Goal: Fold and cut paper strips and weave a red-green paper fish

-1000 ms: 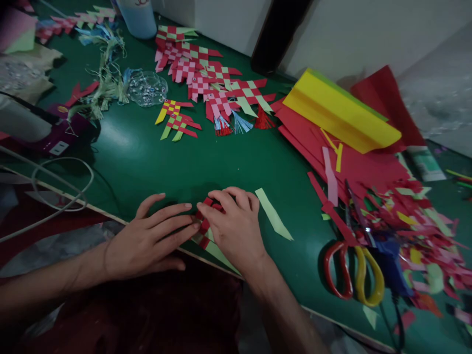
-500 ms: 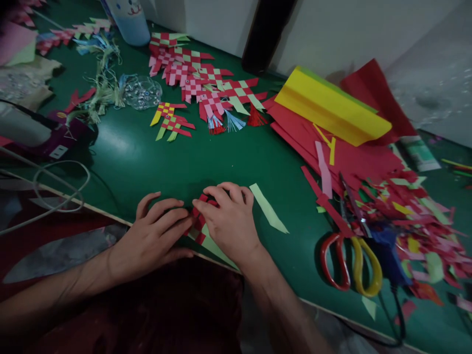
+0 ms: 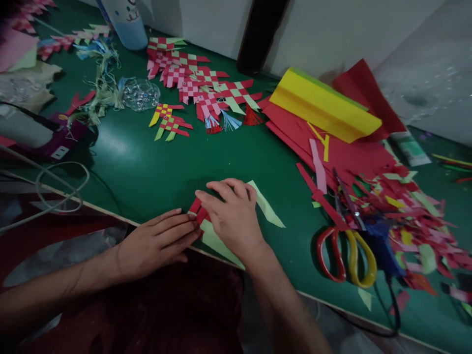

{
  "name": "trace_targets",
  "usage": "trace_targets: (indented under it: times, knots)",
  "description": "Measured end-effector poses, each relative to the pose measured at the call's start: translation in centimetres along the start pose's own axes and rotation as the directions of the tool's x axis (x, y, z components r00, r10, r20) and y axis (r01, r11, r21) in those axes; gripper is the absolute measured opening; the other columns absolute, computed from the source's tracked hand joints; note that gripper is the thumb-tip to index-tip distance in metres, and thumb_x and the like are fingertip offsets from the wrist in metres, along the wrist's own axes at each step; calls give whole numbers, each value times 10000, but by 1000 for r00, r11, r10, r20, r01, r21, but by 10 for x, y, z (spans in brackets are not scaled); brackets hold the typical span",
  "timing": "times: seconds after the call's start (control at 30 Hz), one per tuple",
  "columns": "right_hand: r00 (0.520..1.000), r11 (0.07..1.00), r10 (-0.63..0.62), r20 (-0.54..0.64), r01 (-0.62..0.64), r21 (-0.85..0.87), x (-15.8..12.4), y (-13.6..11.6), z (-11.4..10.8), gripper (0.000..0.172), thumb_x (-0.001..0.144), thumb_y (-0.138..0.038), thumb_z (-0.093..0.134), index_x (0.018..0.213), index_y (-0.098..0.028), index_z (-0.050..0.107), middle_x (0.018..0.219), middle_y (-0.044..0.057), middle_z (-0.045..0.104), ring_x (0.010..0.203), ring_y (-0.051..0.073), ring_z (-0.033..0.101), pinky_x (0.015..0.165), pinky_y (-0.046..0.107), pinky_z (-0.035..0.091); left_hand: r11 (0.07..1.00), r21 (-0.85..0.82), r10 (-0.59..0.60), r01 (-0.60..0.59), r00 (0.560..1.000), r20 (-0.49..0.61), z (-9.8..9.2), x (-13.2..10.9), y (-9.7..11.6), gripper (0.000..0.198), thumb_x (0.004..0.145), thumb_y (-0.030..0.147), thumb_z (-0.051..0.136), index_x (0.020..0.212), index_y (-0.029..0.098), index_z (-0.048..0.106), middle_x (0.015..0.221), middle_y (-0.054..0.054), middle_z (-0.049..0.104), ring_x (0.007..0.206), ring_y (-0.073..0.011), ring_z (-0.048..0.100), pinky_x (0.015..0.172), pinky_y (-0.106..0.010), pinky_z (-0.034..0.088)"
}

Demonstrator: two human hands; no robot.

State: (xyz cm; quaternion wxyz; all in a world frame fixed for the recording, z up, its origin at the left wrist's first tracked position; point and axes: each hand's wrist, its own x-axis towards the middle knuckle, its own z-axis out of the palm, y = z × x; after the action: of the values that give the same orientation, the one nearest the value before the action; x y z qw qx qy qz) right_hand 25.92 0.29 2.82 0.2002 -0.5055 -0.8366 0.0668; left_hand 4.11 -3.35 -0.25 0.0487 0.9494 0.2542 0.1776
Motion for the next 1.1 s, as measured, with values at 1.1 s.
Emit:
trace_targets:
  times: [1.1]
  knots:
    - [894, 875, 444, -55, -446, -185, -39, 58, -21, 269, 906, -404, 462, 908, -185, 620, 986, 111, 649, 993, 277, 571, 884, 449, 410, 990, 144, 7, -8, 1000, 4, 0, -5, 4, 362, 973, 201, 427, 1321, 215, 526, 1378, -38, 534, 1347, -215, 395, 1185, -581, 21]
